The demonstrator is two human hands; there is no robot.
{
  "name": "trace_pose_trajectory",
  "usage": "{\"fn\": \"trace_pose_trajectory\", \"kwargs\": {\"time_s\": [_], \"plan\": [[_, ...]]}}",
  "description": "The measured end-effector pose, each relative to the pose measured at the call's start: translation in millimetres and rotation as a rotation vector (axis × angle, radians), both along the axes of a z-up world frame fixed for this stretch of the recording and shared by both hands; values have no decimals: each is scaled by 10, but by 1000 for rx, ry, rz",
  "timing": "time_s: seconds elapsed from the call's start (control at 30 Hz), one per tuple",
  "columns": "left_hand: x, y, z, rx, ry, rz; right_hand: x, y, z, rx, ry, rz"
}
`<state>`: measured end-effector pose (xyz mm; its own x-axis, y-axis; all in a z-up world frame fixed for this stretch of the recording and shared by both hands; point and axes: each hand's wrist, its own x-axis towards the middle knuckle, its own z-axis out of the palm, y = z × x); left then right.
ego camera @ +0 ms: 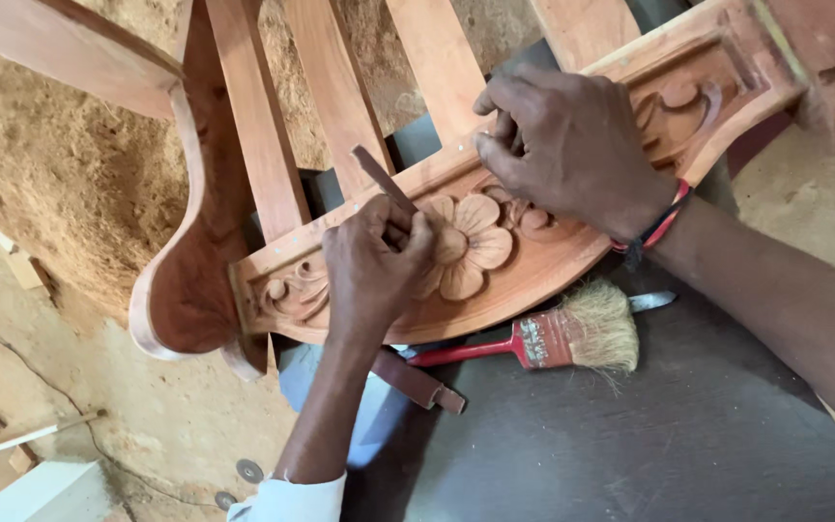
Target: The person carves a floral design into a wooden chair backrest using a chisel and a mallet. They repeatedly strike the chisel to shape the wood and occasionally use a brush to clear away sawdust from the carved area.
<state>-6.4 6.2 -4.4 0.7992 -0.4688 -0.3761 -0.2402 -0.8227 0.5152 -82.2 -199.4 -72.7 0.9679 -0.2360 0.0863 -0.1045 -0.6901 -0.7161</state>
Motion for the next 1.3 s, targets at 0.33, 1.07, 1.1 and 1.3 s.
{"fn": "trace_pose_trajectory", "kwargs": {"time_s": [0.33,1.07,1.1,1.3], "plan": [[-35,31,29,-36,13,-9,20,-12,48,1,-27,-18],[66,11,-45,-21,-61,-35,16,-2,49,39,24,-3],[11,30,-45,-18,-31,-33,-1,-10,28,36,23,-1],[38,-70,68,12,28,1,69,-25,89,-14,-26,-8]]}}
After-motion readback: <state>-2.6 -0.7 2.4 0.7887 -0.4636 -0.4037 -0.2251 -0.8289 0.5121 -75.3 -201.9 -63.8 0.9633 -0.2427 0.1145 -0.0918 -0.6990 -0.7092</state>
